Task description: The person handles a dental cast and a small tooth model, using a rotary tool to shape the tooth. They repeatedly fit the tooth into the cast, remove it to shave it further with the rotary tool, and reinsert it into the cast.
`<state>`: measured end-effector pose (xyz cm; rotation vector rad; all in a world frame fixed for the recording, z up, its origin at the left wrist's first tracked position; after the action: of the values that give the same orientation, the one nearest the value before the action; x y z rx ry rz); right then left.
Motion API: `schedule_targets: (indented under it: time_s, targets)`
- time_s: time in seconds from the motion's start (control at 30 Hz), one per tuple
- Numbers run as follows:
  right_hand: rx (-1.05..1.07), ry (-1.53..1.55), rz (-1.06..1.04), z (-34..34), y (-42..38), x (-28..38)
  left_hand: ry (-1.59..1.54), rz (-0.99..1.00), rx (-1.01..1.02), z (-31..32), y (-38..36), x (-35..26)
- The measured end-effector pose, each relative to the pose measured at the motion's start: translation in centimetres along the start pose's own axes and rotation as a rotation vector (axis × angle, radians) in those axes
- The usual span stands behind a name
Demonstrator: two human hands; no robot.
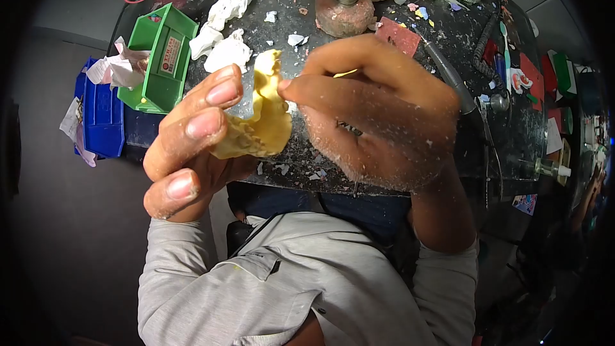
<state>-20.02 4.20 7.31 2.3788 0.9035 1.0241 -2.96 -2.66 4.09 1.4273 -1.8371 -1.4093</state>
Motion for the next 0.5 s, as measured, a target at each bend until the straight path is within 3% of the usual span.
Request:
schedule_targets:
  time_s: [0.23, 0.5]
  targets:
    - [-0.014, 0.147, -0.046, 0.4, 0.3, -0.4, 0.019, -0.01, 0.026, 0.8, 0.5, -0.4]
    - [-0.005, 0.495, 0.122, 0.7, -0.1, -1.1, 0.039, -0.019, 0.06, 0.0, 0.1, -4.1]
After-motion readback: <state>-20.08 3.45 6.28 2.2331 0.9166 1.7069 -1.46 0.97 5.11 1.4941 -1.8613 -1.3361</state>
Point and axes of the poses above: each hand's wrist, its own y-axis towards the middle knuckle, its own z-axis out of the palm, x = y × z, the point moved 6 cm from there along y, towards the middle knuckle, and after that the axes turned 13 degrees about x, right-handed, at the moved point
